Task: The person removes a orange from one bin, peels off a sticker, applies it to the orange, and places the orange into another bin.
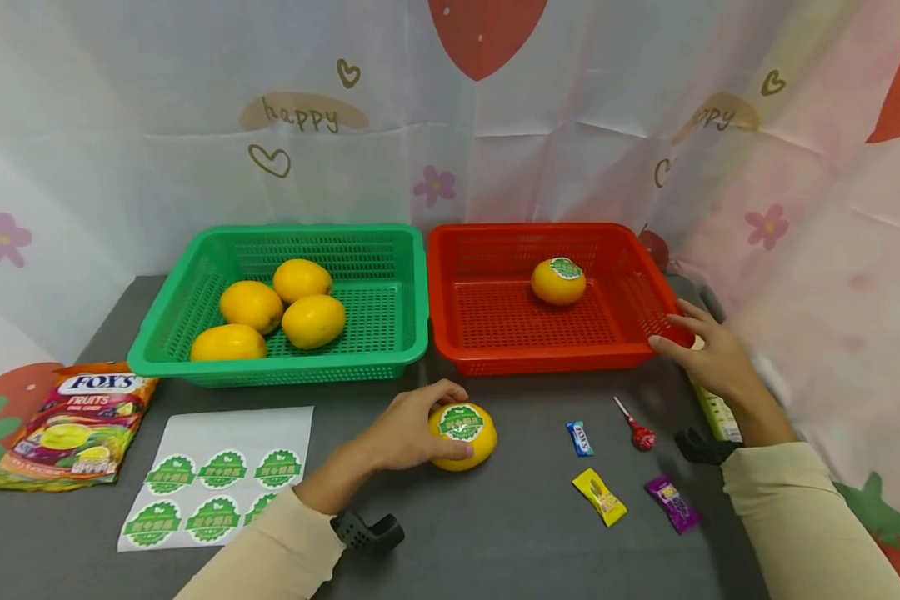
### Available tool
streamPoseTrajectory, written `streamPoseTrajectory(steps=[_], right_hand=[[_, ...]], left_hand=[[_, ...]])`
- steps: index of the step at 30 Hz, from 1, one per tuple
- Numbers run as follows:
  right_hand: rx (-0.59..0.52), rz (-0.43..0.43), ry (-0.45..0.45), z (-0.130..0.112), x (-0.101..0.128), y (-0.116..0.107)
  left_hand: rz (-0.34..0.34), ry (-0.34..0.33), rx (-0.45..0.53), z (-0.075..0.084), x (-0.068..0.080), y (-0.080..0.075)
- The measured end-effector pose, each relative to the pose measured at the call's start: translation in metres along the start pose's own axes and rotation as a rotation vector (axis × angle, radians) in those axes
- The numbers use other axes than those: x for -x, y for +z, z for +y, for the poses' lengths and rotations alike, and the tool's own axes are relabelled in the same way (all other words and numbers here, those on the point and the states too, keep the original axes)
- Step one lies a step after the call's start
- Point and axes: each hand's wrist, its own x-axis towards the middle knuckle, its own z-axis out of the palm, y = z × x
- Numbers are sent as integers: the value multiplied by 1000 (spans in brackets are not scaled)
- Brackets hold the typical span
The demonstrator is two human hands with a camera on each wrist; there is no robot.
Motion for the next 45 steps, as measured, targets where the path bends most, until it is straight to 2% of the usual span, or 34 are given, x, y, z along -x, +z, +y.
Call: streamPoseTrajectory(steps=[4, 7, 11, 13, 15, 18, 21, 23, 26, 32, 38, 41, 45], right_hand=[[-10, -13, -12, -2, -2, 0], [-8, -28, 8, -2, -1, -2], [7, -40, 20, -3, -1, -3], [18, -38, 11, -3, -1, -2], [28, -37, 1, -3, 1, -2], [36, -40, -1, 0, 1, -5], [52, -48, 8, 1, 2, -8], [71, -50, 11, 0, 2, -9], [96, -49, -2, -2, 1, -8], [109, -51, -25, 0, 3, -5], [89, -39, -75, 2, 2, -6], [94, -38, -69, 1, -1, -6], [93, -36, -62, 0, -1, -4]], left_hand=[[-141, 23, 30, 25, -11, -15], [-212, 57, 60, 51, -28, -29], [-209, 94, 67, 84, -62, -50], [-183, 84, 70, 96, -83, -57], [-145, 46, 91, 103, -106, -58], [-56, -32, 131, 107, -144, -44], [23, -124, 112, 103, -177, -20], [42, -185, 60, 99, -194, -5], [41, -260, -6, 89, -211, 13], [47, -355, 3, 80, -227, 39], [51, -346, -74, 83, -232, 57], [66, -355, -39, 82, -235, 62], [94, -409, 18, 81, -235, 66]])
